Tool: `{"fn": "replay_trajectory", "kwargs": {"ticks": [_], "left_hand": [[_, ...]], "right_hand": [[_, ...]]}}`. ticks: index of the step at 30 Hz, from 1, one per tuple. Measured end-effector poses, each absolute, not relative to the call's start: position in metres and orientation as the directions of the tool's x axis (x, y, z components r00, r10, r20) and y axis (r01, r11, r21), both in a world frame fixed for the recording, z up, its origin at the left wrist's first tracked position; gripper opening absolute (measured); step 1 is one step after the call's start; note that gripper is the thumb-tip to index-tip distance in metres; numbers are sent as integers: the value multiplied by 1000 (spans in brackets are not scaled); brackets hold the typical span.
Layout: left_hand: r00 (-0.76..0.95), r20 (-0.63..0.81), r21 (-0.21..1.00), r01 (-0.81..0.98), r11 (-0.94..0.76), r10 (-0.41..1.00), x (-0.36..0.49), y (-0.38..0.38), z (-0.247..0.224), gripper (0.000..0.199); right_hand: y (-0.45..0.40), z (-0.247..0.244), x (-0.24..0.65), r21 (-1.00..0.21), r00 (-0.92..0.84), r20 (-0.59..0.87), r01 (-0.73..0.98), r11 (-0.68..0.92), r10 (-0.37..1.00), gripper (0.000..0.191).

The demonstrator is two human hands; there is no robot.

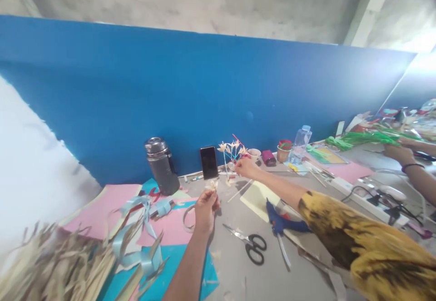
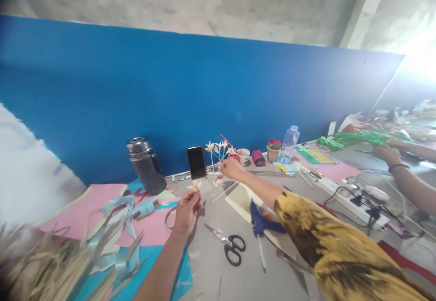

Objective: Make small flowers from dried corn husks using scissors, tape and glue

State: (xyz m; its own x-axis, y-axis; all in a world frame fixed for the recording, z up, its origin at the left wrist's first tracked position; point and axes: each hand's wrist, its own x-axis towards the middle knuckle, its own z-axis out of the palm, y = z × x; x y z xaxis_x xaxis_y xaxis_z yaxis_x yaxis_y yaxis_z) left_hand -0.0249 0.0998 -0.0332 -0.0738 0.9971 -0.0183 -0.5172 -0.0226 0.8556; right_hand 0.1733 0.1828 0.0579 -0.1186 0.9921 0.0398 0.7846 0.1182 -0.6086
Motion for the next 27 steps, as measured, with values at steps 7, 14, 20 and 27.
{"fn": "replay_trajectory", "kwargs": {"ticks": [7, 14, 20, 27], "left_hand": [[-74, -48, 840, -542, 0, 996, -28, 103, -36, 44], [-67, -58, 822, -570, 9, 996, -28, 105, -38, 43], [-62, -84, 772, -635, 25, 995, -29, 103, -36, 45], [-58, -45, 706, -708, -10, 997, -33, 100, -21, 47]], "right_hand": [[214, 42, 141, -644, -67, -75, 765, 3, 995, 27], [226, 30, 133, -692, -59, -69, 722, -5, 996, 30], [211, 44, 138, -734, -79, 142, 661, 158, 987, 15], [151, 49, 135, -828, -254, 217, 463, 316, 942, 12]]}}
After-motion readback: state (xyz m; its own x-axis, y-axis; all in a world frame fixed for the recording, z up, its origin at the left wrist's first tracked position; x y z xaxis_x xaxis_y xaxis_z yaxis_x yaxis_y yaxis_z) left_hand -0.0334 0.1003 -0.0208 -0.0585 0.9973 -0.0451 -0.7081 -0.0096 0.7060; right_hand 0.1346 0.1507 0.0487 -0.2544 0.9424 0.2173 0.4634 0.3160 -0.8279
